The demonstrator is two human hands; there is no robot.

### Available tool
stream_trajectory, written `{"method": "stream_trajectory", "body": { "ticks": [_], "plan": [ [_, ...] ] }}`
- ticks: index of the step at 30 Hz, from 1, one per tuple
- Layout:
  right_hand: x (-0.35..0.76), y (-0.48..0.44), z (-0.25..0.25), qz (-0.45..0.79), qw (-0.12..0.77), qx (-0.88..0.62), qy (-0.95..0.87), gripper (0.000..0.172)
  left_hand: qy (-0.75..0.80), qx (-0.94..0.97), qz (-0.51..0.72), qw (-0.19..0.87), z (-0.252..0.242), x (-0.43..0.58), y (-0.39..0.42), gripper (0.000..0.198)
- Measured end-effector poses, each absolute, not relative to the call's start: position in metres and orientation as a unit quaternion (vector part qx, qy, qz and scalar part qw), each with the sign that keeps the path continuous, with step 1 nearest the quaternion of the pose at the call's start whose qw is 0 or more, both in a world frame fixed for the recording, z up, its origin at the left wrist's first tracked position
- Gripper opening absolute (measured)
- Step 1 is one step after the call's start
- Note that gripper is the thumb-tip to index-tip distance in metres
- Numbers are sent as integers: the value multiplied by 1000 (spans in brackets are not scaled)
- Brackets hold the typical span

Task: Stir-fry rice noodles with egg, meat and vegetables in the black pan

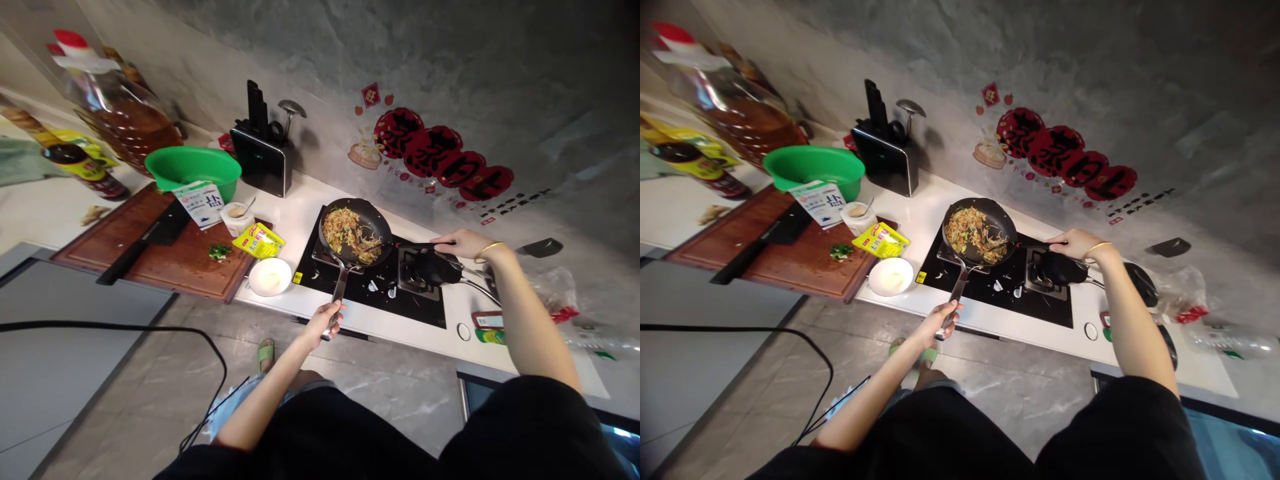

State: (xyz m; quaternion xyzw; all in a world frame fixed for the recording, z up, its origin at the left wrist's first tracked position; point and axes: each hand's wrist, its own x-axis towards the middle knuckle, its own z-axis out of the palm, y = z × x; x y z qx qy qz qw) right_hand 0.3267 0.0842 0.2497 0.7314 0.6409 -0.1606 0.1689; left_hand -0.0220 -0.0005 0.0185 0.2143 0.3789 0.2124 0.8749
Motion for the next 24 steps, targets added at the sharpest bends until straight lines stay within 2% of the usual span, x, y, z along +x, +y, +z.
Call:
{"method": "stream_trajectory", "body": {
  "ticks": [4, 10, 12, 15, 19, 24],
  "plan": [
    [320, 83, 235, -132, 153, 741, 641, 32, 375, 209, 214, 877, 17, -21, -1, 43],
    [272, 110, 157, -123, -42, 753, 646, 39, 378, 207, 217, 876, 15, -21, -1, 42],
    [258, 111, 148, -125, -31, 741, 659, 40, 378, 207, 219, 875, 16, -21, -1, 42],
    [246, 88, 149, -100, 34, 736, 669, 41, 380, 211, 223, 873, 18, -22, -2, 41],
    [243, 36, 137, -55, 92, 809, 577, 45, 383, 235, 221, 866, 18, -19, -1, 43],
    [228, 5, 89, -123, 97, 825, 543, 54, 436, 325, 227, 808, 8, -15, 2, 49]
  ]
}}
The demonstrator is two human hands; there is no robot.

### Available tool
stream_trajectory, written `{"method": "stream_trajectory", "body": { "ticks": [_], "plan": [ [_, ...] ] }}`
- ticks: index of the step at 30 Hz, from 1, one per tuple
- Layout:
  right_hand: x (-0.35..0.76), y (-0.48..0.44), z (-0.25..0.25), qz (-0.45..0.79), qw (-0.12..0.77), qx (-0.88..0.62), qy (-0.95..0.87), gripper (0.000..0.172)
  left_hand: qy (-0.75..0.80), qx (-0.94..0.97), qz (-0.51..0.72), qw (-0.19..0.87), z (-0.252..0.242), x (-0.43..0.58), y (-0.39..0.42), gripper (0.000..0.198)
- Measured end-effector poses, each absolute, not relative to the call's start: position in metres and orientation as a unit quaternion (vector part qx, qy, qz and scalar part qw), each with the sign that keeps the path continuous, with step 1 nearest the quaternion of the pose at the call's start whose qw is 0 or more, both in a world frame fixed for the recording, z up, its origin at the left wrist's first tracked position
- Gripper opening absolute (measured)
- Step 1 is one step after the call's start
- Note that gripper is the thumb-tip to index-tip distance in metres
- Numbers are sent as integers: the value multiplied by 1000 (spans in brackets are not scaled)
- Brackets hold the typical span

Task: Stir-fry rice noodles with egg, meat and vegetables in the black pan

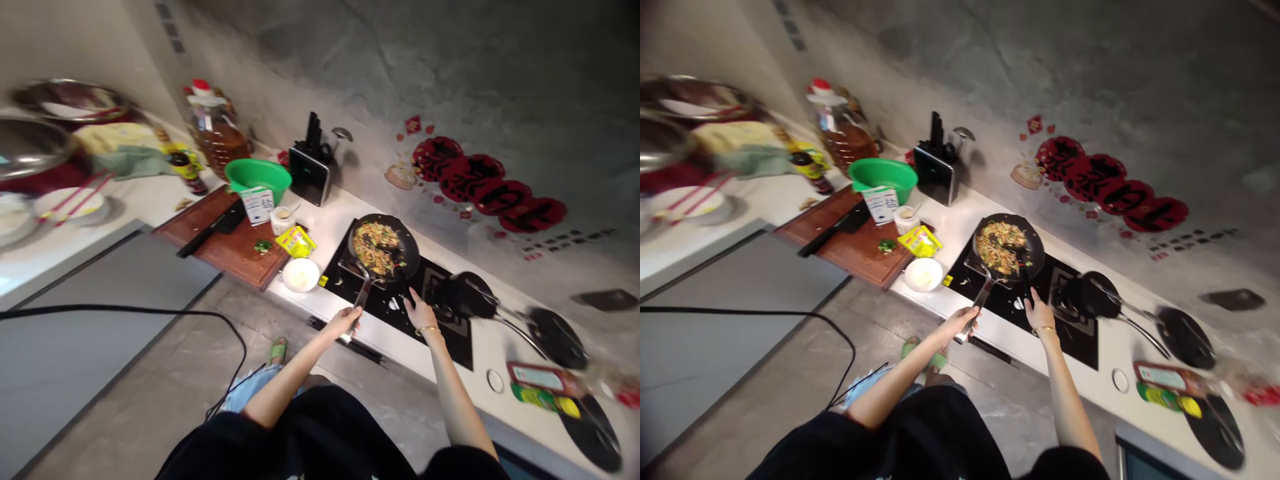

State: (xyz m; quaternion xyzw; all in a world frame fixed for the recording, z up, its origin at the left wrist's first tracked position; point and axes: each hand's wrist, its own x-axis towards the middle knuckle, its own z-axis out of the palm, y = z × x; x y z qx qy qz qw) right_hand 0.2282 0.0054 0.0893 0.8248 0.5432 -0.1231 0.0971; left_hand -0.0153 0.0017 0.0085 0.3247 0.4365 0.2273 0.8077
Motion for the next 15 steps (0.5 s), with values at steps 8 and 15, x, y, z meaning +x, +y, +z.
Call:
{"method": "stream_trajectory", "body": {
  "ticks": [8, 15],
  "plan": [
    [130, 17, 115, -86, -179, 724, 661, 72, 492, 291, 427, 701, 10, -117, 42, 38],
    [-132, 15, 109, -465, -254, 440, 725, 41, 517, 39, 708, 480, 11, -342, 41, 25]
  ]
}}
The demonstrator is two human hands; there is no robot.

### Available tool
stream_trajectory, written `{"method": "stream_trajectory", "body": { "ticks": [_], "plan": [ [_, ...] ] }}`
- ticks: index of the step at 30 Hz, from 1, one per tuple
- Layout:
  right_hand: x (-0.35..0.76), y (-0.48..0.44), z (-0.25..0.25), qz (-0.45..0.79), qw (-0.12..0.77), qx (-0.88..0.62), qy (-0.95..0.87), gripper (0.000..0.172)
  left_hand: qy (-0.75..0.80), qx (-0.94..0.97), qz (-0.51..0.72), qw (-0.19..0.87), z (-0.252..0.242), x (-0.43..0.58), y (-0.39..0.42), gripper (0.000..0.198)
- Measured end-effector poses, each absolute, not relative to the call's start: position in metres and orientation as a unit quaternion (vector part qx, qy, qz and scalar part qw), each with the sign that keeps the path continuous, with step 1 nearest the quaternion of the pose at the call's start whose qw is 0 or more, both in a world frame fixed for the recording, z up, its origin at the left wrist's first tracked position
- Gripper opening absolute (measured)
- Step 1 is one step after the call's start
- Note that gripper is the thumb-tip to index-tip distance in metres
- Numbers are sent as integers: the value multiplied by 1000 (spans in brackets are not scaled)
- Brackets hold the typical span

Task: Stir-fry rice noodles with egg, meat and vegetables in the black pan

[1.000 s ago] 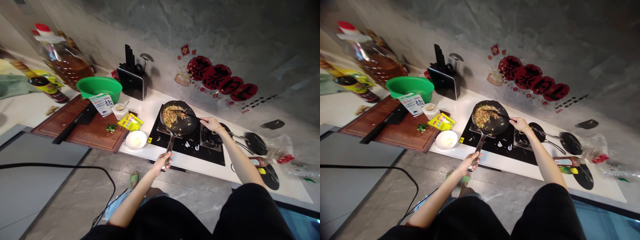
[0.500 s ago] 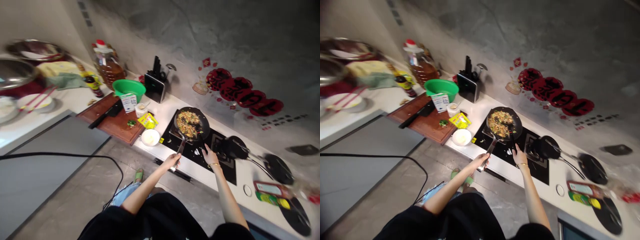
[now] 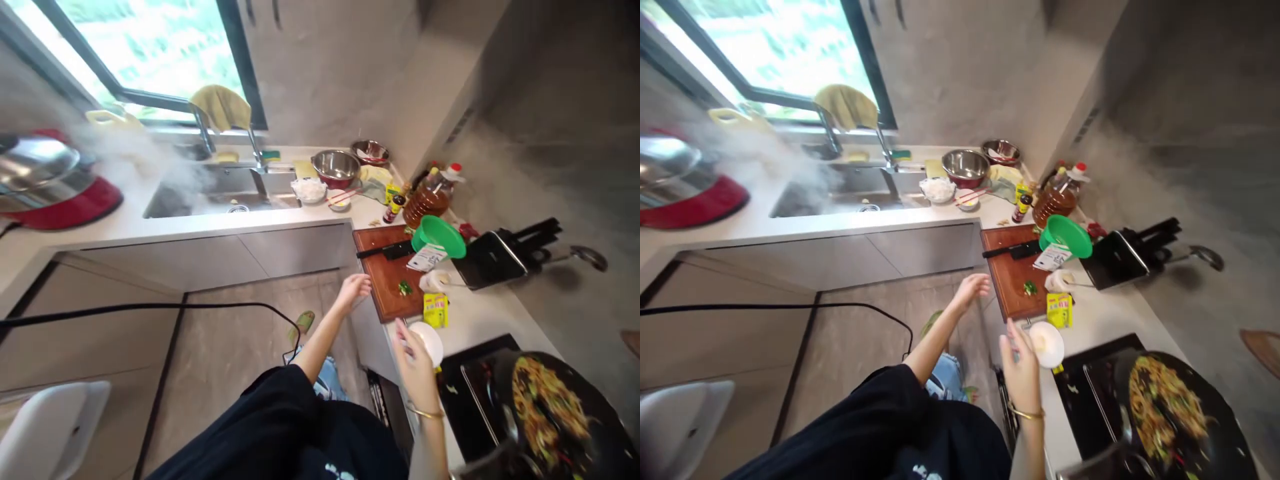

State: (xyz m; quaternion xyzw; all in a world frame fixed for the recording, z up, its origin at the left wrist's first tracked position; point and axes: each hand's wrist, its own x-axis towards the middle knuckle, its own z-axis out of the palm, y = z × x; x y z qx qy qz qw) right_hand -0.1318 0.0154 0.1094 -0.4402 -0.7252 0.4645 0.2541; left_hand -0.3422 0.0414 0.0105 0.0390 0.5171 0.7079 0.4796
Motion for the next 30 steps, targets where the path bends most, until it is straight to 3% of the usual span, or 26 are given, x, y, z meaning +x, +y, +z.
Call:
{"method": "stream_trajectory", "body": {
  "ticks": [6, 10, 14, 23, 30],
  "plan": [
    [-352, 59, 47, 684, 169, -365, -608, 48, 573, -86, 746, 328, -25, -585, 50, 28],
    [-504, 110, 2, 728, 197, -400, -521, 49, 602, -117, 722, 319, -54, -719, 87, 42],
    [-625, 154, -31, 777, 193, -447, -399, 41, 622, -107, 699, 336, -75, -814, 113, 38],
    [-747, 204, -72, 789, 172, -522, -273, 45, 538, 9, 628, 562, -93, -902, 127, 29],
    [-757, 204, -82, 784, 189, -522, -276, 37, 531, 34, 629, 567, -102, -904, 134, 34]
  ]
}}
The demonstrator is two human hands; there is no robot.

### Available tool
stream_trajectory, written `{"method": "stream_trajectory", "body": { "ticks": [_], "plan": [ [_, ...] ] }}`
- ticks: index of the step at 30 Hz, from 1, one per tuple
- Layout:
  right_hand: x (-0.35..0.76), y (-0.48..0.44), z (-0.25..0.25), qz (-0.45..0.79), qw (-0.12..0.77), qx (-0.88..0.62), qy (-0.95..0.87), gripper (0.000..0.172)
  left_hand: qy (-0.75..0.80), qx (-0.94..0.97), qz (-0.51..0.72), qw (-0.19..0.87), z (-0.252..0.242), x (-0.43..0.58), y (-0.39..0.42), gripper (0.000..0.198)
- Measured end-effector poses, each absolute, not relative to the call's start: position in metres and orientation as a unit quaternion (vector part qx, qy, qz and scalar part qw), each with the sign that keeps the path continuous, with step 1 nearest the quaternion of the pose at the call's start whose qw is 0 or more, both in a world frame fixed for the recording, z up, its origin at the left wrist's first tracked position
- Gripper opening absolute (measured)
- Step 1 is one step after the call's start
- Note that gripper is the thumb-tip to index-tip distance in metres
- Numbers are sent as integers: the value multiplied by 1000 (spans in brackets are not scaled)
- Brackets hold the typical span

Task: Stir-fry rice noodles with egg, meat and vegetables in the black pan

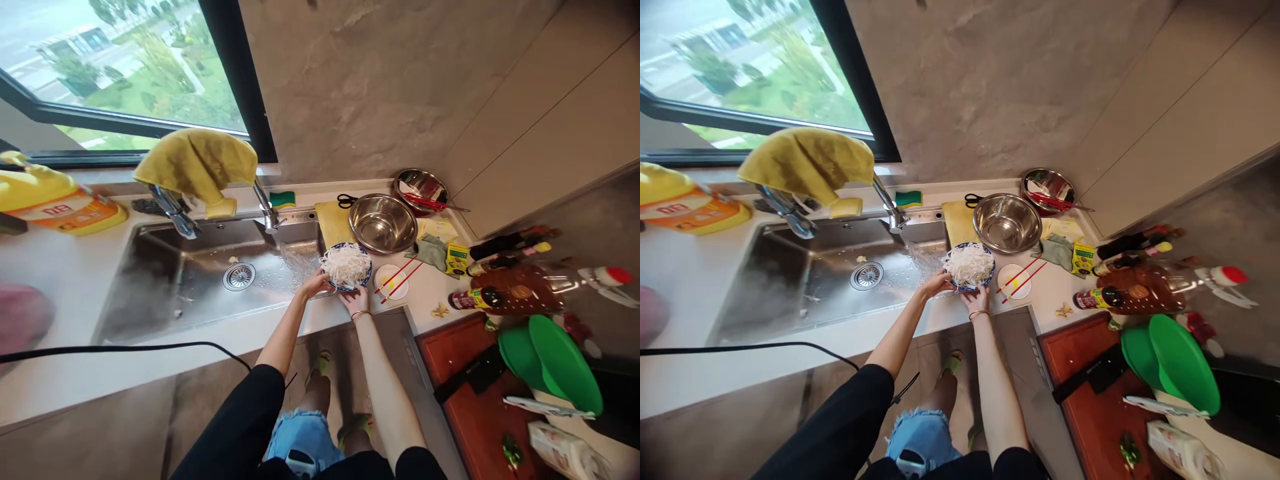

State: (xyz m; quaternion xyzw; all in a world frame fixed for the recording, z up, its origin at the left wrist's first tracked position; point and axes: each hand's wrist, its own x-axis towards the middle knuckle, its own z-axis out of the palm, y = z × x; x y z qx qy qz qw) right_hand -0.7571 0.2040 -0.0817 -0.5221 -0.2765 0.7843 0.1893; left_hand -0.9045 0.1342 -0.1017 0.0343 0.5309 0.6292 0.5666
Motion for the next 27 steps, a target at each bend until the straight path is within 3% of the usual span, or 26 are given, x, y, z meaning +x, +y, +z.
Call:
{"method": "stream_trajectory", "body": {
  "ticks": [6, 17, 22, 27],
  "plan": [
    [-751, 190, -64, 801, 190, -493, -280, 43, 536, 31, 676, 505, -91, -889, 111, 45],
    [-694, 135, 6, 813, 175, -397, -388, 45, 507, -5, 769, 389, -16, -824, 38, 61],
    [-653, 101, 29, 777, 159, -378, -478, 45, 498, -40, 805, 321, 9, -767, -20, 57],
    [-628, 50, 55, 738, 104, -309, -590, 56, 475, -61, 835, 270, 38, -709, -111, 49]
  ]
}}
